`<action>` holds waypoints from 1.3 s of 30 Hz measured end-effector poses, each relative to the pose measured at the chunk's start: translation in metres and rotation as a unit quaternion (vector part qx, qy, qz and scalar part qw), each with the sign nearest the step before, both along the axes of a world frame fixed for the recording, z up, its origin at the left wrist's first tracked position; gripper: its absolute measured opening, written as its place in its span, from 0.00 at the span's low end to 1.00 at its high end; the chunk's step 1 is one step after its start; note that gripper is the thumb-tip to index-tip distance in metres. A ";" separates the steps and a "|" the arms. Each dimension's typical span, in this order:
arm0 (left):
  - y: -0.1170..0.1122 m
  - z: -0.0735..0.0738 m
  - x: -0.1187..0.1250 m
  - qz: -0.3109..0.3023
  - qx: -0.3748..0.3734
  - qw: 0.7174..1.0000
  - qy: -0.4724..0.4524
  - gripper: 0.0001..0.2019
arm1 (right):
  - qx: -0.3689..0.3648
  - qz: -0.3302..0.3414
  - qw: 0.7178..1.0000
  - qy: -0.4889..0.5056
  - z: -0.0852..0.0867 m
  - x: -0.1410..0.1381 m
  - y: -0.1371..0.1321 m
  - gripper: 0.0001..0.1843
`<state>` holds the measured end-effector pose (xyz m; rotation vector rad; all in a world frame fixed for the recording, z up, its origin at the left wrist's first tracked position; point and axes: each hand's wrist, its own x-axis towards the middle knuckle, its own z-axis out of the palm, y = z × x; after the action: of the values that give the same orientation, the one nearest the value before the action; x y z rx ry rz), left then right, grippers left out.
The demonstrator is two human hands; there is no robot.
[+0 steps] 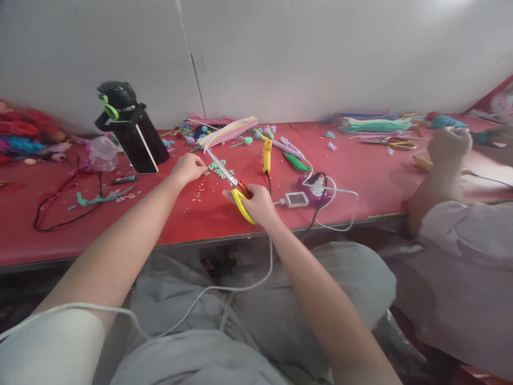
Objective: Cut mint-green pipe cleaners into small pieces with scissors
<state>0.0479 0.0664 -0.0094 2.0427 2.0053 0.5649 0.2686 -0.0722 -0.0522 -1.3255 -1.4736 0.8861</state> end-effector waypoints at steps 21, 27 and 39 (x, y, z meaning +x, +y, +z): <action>0.015 -0.015 -0.007 -0.050 -0.020 0.998 0.030 0.05 | -0.006 0.011 1.000 -0.004 -0.004 0.001 0.003 0.33; 0.013 -0.013 -0.005 -0.044 0.012 0.998 -0.036 0.08 | -0.004 0.011 1.000 -0.006 -0.001 0.000 0.001 0.34; -0.099 -0.011 0.015 -0.061 -0.103 0.784 -0.609 0.11 | -0.033 0.025 0.994 0.100 0.003 -0.013 0.006 0.33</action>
<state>0.0631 -0.0328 -0.0199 1.0689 1.0382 1.1593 0.2553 -0.0664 -0.0488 -1.2134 -1.3367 1.0752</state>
